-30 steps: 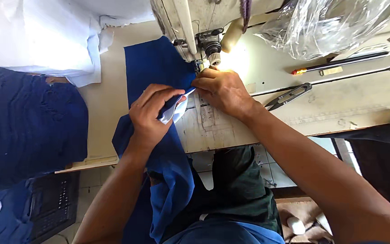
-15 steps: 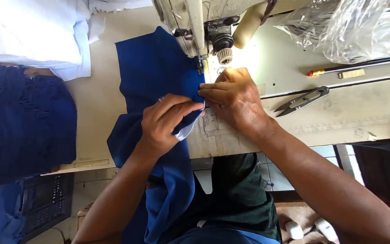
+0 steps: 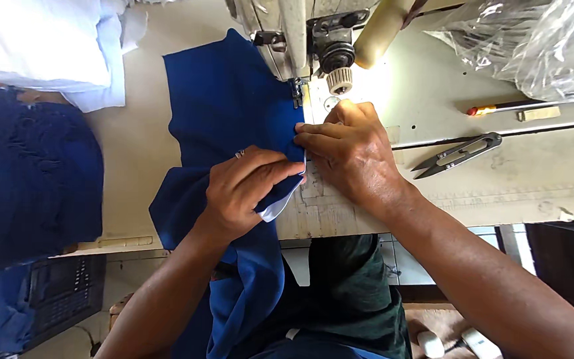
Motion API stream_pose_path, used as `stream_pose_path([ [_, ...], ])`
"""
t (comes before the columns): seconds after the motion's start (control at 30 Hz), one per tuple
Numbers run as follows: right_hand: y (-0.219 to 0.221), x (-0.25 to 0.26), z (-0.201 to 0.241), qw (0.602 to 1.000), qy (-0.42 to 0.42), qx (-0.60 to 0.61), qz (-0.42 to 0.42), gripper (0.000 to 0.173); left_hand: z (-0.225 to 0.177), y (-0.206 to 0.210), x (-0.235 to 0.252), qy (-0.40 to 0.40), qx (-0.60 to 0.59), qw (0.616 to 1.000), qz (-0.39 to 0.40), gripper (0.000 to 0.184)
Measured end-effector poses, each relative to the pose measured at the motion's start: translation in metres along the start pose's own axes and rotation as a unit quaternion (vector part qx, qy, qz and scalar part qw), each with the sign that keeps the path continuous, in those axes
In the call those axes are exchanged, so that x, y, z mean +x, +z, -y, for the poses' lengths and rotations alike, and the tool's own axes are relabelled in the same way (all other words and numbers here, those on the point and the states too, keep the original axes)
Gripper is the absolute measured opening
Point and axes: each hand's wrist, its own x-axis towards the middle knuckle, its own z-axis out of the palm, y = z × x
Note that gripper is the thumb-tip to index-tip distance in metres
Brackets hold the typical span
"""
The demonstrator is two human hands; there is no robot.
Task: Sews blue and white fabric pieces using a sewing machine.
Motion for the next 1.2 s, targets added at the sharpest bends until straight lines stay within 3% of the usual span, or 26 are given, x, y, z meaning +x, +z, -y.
stream_pose_path([
  [0.37, 0.004, 0.009, -0.009, 1.0, 0.01, -0.009, 0.007, 0.022, 0.018, 0.007, 0.017, 0.01, 0.057, 0.997, 0.048, 0.014],
  [0.7, 0.002, 0.013, -0.018, 0.997, 0.009, 0.07, 0.017, 0.016, 0.018, 0.004, 0.014, -0.111, 0.047, 0.993, -0.01, 0.017],
  [0.97, 0.0, 0.015, -0.019, 0.996, -0.005, 0.078, 0.034, 0.02, 0.014, 0.003, 0.013, -0.119, 0.012, 0.993, -0.002, 0.015],
  [1.2, 0.001, 0.016, -0.019, 0.996, -0.019, 0.088, -0.005, 0.017, 0.013, 0.0, 0.012, -0.136, -0.026, 0.99, 0.009, 0.017],
])
